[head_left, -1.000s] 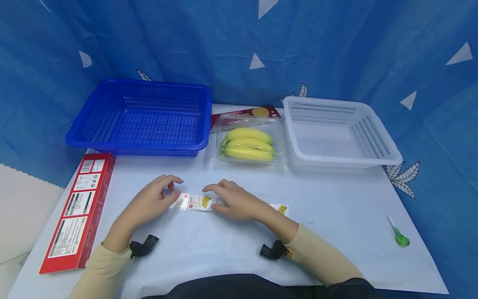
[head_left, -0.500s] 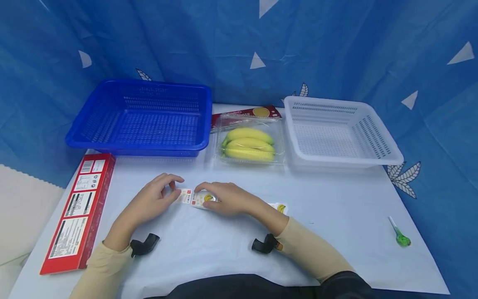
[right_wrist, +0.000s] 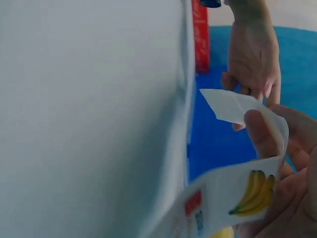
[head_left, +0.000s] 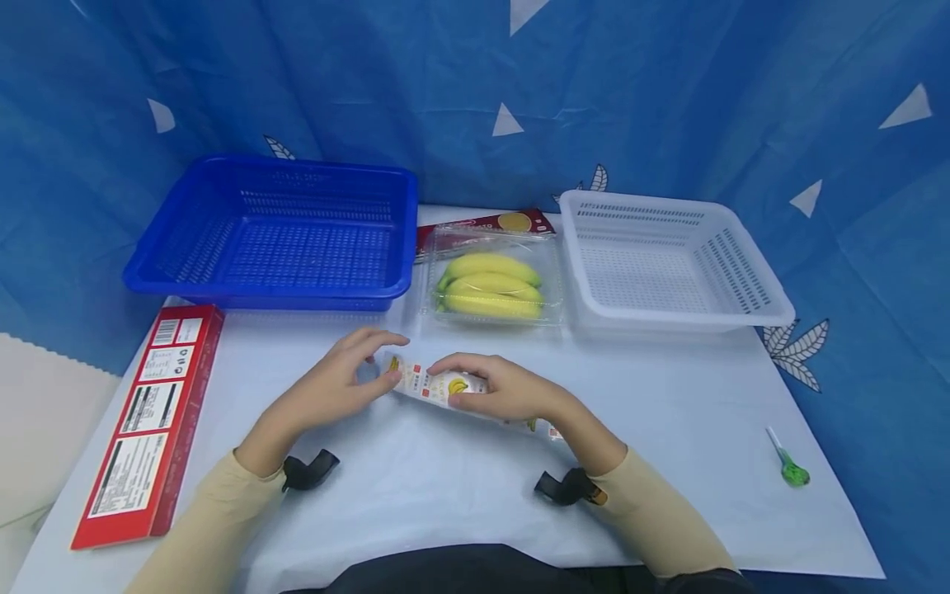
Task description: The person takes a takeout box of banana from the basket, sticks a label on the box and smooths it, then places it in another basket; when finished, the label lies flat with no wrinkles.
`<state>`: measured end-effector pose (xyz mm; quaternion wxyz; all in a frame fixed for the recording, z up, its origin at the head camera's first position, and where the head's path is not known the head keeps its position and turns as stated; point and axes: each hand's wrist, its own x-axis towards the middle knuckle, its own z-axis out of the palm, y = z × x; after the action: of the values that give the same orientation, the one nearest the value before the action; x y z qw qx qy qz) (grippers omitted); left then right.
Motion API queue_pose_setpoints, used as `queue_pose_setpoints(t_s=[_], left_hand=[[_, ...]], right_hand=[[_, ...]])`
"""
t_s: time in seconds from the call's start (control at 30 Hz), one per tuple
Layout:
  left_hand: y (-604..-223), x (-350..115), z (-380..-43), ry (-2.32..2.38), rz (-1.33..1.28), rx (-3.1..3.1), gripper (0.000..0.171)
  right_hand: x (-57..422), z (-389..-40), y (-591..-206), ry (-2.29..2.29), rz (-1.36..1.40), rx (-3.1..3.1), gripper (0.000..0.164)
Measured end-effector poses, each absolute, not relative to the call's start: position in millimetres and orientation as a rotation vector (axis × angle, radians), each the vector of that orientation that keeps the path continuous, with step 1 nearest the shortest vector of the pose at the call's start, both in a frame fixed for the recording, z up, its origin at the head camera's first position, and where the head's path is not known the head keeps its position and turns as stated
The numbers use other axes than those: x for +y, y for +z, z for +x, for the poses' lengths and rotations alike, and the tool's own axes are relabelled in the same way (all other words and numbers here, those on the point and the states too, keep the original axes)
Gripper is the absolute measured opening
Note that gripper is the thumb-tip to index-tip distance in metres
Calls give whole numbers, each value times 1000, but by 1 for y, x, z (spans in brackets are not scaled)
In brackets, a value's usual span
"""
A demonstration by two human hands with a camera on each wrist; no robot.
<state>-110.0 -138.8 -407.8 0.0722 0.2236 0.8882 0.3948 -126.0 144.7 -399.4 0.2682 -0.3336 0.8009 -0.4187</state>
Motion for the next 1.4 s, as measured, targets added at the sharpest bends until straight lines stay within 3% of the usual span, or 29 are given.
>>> queue_pose_setpoints(t_s=[0.3,0.6,0.83,1.4], left_hand=[[-381,-104,-128,1474,775,2515,61],[-368,-84,-141,1816,742,2217,55],[-357,-73,-142,1964,727,2108,46],[-353,-55,-139,1955,759,2123,46]], right_hand=[[188,-127,-370,-1371,-914,2262,45],[211,-130,-358,-1444,-866,2345,49],[209,-131,-354,-1457,-854,2380,47],[182,-132,-356,-1511,-881,2541,52]])
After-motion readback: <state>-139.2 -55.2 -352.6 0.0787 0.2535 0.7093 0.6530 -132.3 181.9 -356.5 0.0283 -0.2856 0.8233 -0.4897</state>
